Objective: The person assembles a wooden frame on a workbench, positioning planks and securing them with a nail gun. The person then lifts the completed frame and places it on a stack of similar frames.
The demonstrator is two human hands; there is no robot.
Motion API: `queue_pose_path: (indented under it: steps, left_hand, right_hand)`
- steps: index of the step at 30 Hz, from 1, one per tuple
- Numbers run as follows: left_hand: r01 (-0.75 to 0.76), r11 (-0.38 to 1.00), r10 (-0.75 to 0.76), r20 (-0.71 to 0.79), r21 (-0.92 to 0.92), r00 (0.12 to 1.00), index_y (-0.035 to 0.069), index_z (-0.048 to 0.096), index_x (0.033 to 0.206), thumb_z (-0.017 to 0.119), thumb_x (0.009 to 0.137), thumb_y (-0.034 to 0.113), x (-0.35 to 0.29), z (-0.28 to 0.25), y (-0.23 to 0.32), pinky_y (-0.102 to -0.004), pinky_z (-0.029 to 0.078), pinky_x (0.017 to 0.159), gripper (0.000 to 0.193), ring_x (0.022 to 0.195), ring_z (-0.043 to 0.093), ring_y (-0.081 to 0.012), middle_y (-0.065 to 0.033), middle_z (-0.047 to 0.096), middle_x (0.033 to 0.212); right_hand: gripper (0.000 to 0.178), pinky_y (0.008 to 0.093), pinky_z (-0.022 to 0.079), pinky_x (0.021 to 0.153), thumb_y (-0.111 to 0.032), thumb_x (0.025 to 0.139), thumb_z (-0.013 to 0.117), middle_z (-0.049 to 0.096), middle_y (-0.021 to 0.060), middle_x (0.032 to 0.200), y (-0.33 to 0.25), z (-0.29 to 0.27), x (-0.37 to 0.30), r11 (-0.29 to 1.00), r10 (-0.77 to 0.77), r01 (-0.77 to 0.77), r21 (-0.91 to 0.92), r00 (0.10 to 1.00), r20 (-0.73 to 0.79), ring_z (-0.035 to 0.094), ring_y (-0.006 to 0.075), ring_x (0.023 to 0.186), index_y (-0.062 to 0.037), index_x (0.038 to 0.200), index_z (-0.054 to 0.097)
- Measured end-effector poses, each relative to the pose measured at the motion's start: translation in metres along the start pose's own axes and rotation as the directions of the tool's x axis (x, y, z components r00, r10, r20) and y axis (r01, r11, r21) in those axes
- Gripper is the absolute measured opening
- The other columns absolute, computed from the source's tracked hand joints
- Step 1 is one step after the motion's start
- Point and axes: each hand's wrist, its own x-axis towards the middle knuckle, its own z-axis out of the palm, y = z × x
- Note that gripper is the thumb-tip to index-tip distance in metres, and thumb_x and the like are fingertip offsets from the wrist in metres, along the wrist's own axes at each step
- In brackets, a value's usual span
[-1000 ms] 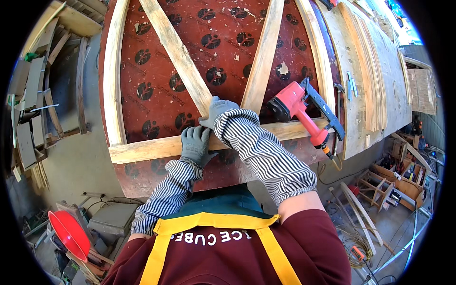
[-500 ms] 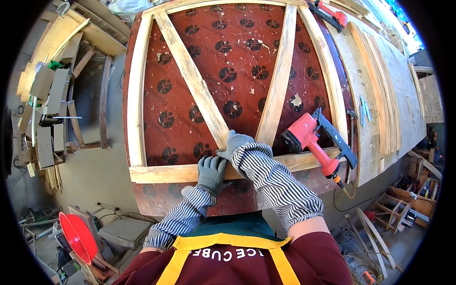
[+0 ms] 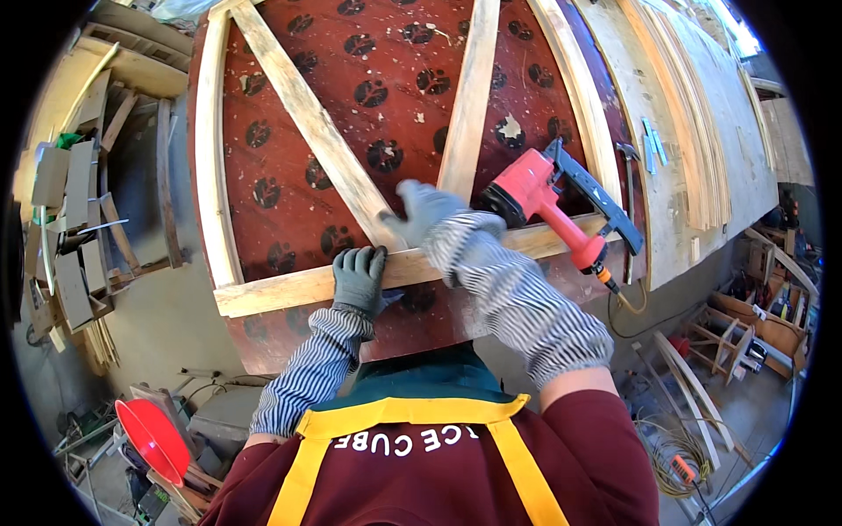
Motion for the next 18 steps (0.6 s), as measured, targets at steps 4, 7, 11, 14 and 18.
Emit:
queue_pose_path:
  steps: [4,7,11,14,18]
  left_hand:
    - [0.017,1.0,-0.017,0.021,0.012,1.0,0.01,0.046,0.129,0.085,0.051,0.047,-0.002,-0.002,0.001,-0.0529,0.031,0.1,0.095,0.114,0.043,-0.0324,-0.0113,0.047,0.121]
    - [-0.002,1.0,0.002,0.026,-0.006,1.0,0.01,0.043,0.131,0.086,0.05,0.047,0.002,-0.001,0.002,-0.0526,0.031,0.1,0.099,0.114,0.043,-0.0317,-0.0111,0.046,0.122]
    - [0.008,1.0,-0.008,0.043,0.013,0.999,0.009,0.044,0.13,0.086,0.051,0.047,0.002,-0.002,0.003,-0.0517,0.031,0.099,0.098,0.114,0.042,-0.0317,-0.0113,0.045,0.122]
    - [0.01,1.0,-0.012,0.054,0.025,0.998,0.01,0.044,0.13,0.086,0.051,0.046,0.001,-0.003,0.003,-0.0505,0.031,0.1,0.096,0.114,0.042,-0.0312,-0.011,0.045,0.122]
    - [-0.003,0.999,0.003,0.017,0.043,1.0,0.008,0.045,0.129,0.086,0.052,0.043,0.008,-0.004,0.001,-0.0493,0.032,0.098,0.094,0.114,0.044,-0.031,-0.0111,0.046,0.12]
  right_hand:
    - [0.063,0.0435,0.047,0.089,-0.034,0.08,0.069,0.062,0.0166,0.11,0.116,-0.046,-0.054,0.992,0.12,-0.124,0.022,0.874,-0.471,0.06,0.0341,0.102,-0.0077,0.132,0.046]
    - [0.081,0.047,0.041,0.098,-0.031,0.076,0.07,0.054,0.0178,0.125,0.194,-0.032,-0.092,0.873,0.244,-0.399,-0.279,0.854,-0.459,0.05,0.0376,0.117,-0.0096,0.144,0.031]
    - [0.096,0.0487,0.037,0.103,-0.031,0.074,0.07,0.052,0.0205,0.13,0.189,-0.048,-0.071,0.82,0.484,-0.497,-0.283,0.867,-0.122,0.046,0.0392,0.122,-0.0124,0.151,0.015]
    - [0.103,0.0465,0.044,0.096,-0.03,0.072,0.07,0.06,0.0224,0.119,0.191,-0.059,-0.059,0.856,0.475,-0.477,-0.2,0.878,-0.061,0.057,0.0379,0.112,-0.0107,0.151,0.007]
    - [0.1,0.0436,0.048,0.093,-0.029,0.072,0.072,0.063,0.023,0.114,0.195,-0.079,-0.078,0.926,0.254,-0.318,-0.202,0.923,-0.289,0.061,0.0382,0.107,-0.0093,0.15,0.012]
